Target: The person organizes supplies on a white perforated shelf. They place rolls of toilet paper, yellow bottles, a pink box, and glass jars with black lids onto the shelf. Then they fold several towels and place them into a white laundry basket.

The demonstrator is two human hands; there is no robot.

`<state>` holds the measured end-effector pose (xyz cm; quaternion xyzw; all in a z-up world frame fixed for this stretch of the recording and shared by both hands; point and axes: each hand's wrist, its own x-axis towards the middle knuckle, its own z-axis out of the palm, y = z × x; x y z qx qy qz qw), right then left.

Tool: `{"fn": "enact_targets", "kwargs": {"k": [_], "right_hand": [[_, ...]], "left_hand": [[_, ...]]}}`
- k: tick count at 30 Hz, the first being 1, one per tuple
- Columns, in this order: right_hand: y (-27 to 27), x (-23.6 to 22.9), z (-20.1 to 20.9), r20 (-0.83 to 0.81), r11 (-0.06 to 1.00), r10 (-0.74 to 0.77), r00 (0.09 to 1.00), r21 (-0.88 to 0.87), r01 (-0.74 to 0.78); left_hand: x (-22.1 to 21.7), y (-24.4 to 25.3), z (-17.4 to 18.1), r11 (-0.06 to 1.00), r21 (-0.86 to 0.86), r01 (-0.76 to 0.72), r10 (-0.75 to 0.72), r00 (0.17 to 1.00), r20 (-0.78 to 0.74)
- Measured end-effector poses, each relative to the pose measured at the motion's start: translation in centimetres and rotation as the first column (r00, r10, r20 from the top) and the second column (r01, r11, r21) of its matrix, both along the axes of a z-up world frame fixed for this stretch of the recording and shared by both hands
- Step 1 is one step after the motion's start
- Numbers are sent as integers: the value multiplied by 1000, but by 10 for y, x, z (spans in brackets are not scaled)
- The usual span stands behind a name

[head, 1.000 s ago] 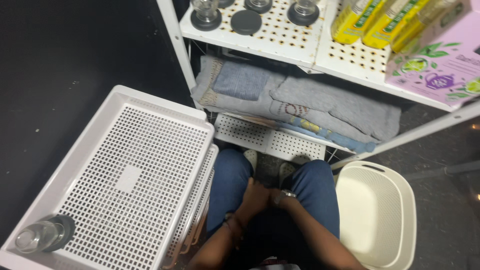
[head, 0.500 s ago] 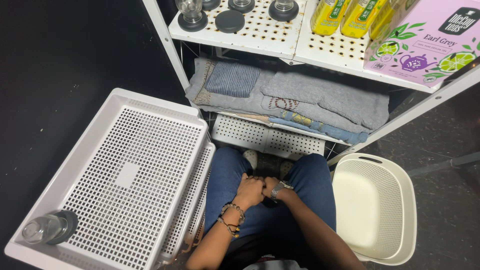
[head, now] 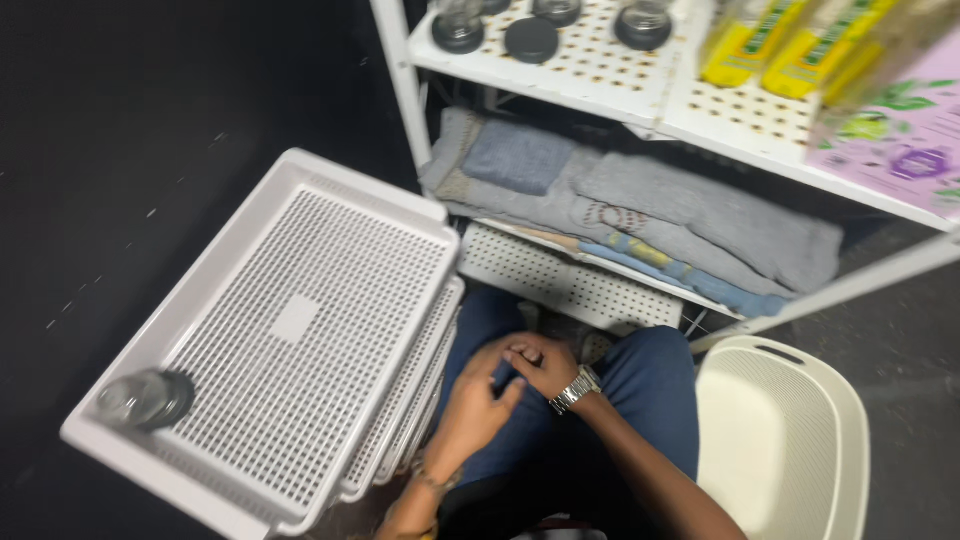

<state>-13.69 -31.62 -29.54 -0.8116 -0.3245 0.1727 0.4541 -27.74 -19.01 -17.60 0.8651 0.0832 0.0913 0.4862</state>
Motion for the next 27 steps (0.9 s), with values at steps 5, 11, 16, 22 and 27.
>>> {"fn": "enact_targets", "kwargs": {"k": [5, 11, 16, 22, 27], "right_hand": [[95, -47, 100, 161, 956, 203, 966, 182, -231], [222, -129, 128, 141, 870, 484, 863, 27, -492], [307, -194, 103, 188, 805, 587, 787, -30, -593], [368, -233, 143, 360, 824, 491, 794, 104, -557], [397, -239, 113, 365, 888, 424, 829, 11, -460]], "left_hand": [[-97, 74, 45, 819, -10, -574, 558, 792, 247], [-188, 139, 92, 305, 258, -917, 839, 387, 382], [-224, 180, 59, 240, 309, -920, 928, 310, 204], [-227, 206, 68, 335, 388, -859, 927, 374, 29], [-234, 221, 59, 414, 461, -785, 896, 440, -55]]}}
